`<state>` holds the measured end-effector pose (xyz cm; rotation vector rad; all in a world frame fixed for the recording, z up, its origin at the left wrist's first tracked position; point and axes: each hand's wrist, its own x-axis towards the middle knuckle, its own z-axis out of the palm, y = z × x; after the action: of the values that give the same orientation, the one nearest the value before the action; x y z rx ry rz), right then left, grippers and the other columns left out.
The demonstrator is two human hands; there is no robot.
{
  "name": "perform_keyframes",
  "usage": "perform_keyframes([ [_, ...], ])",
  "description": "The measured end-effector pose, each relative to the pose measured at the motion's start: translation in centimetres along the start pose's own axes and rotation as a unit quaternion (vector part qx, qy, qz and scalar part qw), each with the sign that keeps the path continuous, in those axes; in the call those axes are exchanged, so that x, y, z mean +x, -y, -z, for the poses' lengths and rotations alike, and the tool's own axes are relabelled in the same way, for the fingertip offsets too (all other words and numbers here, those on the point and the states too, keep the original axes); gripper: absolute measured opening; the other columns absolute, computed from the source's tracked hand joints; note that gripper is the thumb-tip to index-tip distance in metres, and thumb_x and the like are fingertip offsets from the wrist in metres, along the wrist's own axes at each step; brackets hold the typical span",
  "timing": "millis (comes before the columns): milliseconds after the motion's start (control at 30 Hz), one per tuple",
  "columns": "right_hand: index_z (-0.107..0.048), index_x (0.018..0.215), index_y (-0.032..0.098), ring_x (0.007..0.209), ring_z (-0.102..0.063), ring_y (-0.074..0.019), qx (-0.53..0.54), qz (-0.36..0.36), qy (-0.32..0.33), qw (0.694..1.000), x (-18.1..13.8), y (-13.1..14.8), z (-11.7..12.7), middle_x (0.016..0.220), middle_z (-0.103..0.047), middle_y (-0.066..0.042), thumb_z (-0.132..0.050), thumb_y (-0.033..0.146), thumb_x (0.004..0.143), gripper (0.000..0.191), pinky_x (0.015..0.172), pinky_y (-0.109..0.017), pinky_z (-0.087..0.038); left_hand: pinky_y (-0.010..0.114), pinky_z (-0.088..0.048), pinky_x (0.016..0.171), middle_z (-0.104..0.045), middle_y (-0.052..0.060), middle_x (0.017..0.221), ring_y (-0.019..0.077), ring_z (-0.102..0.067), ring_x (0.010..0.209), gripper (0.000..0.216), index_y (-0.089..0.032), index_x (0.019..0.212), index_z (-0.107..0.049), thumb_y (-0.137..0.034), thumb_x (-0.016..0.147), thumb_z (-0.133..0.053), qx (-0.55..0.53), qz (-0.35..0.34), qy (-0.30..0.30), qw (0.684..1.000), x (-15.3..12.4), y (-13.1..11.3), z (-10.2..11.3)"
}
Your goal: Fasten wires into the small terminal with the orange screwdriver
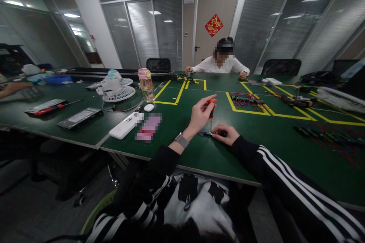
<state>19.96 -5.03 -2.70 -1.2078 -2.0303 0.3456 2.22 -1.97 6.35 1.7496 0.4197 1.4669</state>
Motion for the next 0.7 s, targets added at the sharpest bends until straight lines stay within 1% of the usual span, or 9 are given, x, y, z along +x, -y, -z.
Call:
perform_keyframes([
  [67,-0.073,0.084,0.018,0.059,-0.056,-0.0141,0.001,-0.001,0.016,1.0,0.04,0.48,0.29,0.069,-0.062,-0.003,-0.065,0.038,0.077,0.022,0.059,-0.027,-0.047,0.024,-0.053,0.075,-0.063,0.007,0.105,0.0138,-0.062,0.088,0.029,-0.02,0.115,-0.065,-0.03,0.089,-0.058,0.044,-0.021,-0.018,0.999,-0.05,-0.18,0.16],
  [133,-0.073,0.084,0.018,0.059,-0.056,-0.0141,-0.001,-0.002,0.019,1.0,0.04,0.79,0.44,0.068,-0.062,-0.003,-0.065,0.038,0.078,0.022,0.059,-0.027,-0.047,0.024,-0.052,0.077,-0.061,0.007,0.107,0.0147,-0.061,0.092,0.029,-0.02,0.114,-0.067,-0.031,0.088,-0.06,0.071,-0.031,-0.022,0.997,-0.06,-0.43,0.31],
  [233,-0.073,0.084,0.019,0.06,-0.055,-0.014,-0.003,-0.005,0.014,1.0,-0.03,0.85,0.35,0.069,-0.062,-0.003,-0.065,0.038,0.079,0.022,0.061,-0.027,-0.047,0.029,-0.05,0.089,-0.06,0.008,0.119,0.0173,-0.059,0.106,0.03,-0.022,0.119,-0.064,-0.028,0.094,-0.05,0.064,-0.037,-0.01,0.997,0.05,-0.62,0.38],
  [300,-0.073,0.084,0.019,0.06,-0.055,-0.0139,-0.004,-0.008,0.008,1.0,-0.08,0.72,0.19,0.07,-0.062,-0.003,-0.065,0.038,0.079,0.021,0.06,-0.027,-0.047,0.032,-0.049,0.093,-0.061,0.009,0.122,0.0177,-0.06,0.109,0.032,-0.022,0.123,-0.061,-0.025,0.096,-0.044,0.032,-0.028,0.001,0.999,0.14,-0.55,0.35],
  [400,-0.073,0.083,0.019,0.059,-0.054,-0.0135,-0.004,-0.009,0.002,1.0,-0.09,0.51,0.05,0.069,-0.062,-0.003,-0.064,0.039,0.078,0.022,0.059,-0.027,-0.047,0.031,-0.052,0.086,-0.065,0.009,0.115,0.016,-0.065,0.097,0.032,-0.021,0.124,-0.06,-0.025,0.095,-0.046,-0.001,-0.01,0.004,1.0,0.15,-0.35,0.31],
  [500,-0.074,0.084,0.02,0.059,-0.055,-0.0137,-0.005,-0.006,0.012,1.0,-0.02,0.35,0.04,0.07,-0.062,-0.003,-0.065,0.039,0.078,0.022,0.059,-0.027,-0.047,0.027,-0.052,0.08,-0.065,0.006,0.103,0.0142,-0.063,0.089,0.026,-0.022,0.113,-0.066,-0.028,0.089,-0.057,0.049,-0.027,-0.026,0.998,0.05,-0.35,0.36],
  [567,-0.074,0.083,0.02,0.058,-0.054,-0.0136,-0.008,-0.007,0.01,1.0,0.02,0.26,-0.01,0.068,-0.062,-0.003,-0.066,0.04,0.077,0.023,0.059,-0.027,-0.047,0.027,-0.052,0.081,-0.062,0.007,0.106,0.0146,-0.061,0.093,0.024,-0.022,0.109,-0.068,-0.03,0.087,-0.06,0.078,-0.04,-0.041,0.995,0.02,-0.45,0.38],
  [633,-0.074,0.081,0.02,0.058,-0.054,-0.0134,-0.01,-0.009,0.001,1.0,0.03,0.17,-0.13,0.067,-0.062,-0.002,-0.066,0.041,0.077,0.023,0.058,-0.027,-0.047,0.028,-0.051,0.085,-0.061,0.008,0.114,0.0163,-0.06,0.101,0.025,-0.022,0.112,-0.067,-0.03,0.091,-0.055,0.069,-0.039,-0.033,0.996,0.04,-0.54,0.33],
  [700,-0.074,0.081,0.02,0.058,-0.054,-0.0134,-0.012,-0.01,-0.002,1.0,0.01,0.11,-0.24,0.068,-0.062,-0.003,-0.066,0.041,0.077,0.023,0.059,-0.027,-0.047,0.03,-0.051,0.086,-0.062,0.009,0.118,0.0172,-0.062,0.103,0.029,-0.022,0.118,-0.063,-0.029,0.095,-0.047,0.035,-0.023,-0.013,0.999,0.09,-0.54,0.26],
])
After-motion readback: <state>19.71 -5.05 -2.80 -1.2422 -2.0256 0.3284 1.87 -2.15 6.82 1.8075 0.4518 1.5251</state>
